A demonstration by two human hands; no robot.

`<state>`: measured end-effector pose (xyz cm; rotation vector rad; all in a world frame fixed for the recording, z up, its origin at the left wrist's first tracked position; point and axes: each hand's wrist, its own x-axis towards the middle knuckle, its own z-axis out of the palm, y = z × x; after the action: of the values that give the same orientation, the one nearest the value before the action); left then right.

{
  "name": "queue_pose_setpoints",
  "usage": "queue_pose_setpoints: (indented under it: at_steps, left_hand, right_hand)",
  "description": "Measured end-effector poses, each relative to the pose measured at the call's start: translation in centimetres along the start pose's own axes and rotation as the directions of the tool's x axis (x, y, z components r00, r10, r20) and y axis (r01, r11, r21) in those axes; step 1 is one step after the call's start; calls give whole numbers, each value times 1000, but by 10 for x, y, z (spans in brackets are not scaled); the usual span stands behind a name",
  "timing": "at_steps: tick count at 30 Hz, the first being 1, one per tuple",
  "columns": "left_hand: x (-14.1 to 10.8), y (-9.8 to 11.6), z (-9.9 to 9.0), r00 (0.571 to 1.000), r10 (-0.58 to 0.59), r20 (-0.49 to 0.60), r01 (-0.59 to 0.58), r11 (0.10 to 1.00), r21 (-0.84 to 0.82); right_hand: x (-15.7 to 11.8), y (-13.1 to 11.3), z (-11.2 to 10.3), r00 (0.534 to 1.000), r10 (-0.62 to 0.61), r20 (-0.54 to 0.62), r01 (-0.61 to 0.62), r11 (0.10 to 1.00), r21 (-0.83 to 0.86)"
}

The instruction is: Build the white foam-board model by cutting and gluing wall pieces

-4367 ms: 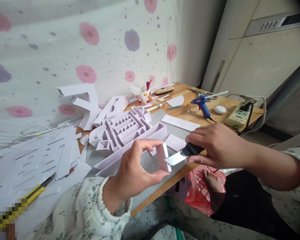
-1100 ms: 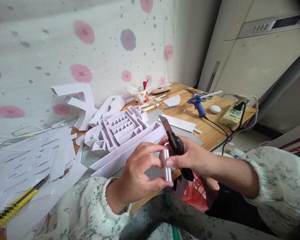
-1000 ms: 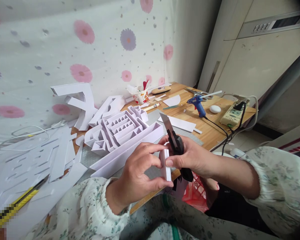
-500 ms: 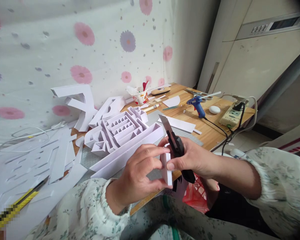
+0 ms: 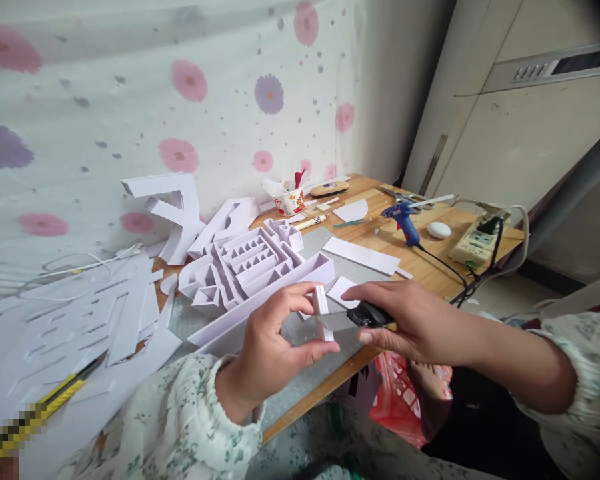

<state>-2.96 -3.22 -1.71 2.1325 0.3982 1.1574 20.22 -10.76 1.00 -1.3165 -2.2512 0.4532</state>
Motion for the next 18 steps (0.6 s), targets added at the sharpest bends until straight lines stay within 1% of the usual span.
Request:
queue_pose_setpoints:
  at_steps: [3, 5, 10, 12, 16, 18]
  left_hand:
    - [0, 1, 0, 1000, -27, -2, 27, 998, -59]
    - [0, 1, 1, 999, -42, 2, 42, 995, -87]
    - [-1, 3, 1, 999, -50, 18, 51, 992, -118]
    - [-1, 4, 2, 999, -45, 19, 47, 992, -113]
    - [0, 6, 2, 996, -82, 20, 84, 988, -133]
    - [0, 7, 2, 997, -75, 20, 77, 987, -143]
  right_hand:
    - [-3, 0, 0, 999, -18, 27, 21, 992, -128]
    - [-4, 0, 1, 999, -27, 23, 30, 982, -188]
    - [-2, 3, -1, 999, -15, -50, 0, 955, -297]
    - [-2, 4, -2, 998, -26, -62, 5, 946, -324]
    - [-2, 2, -3, 996, -87, -30, 73, 943, -324]
    - [-2, 2, -3, 996, -84, -37, 68, 945, -319]
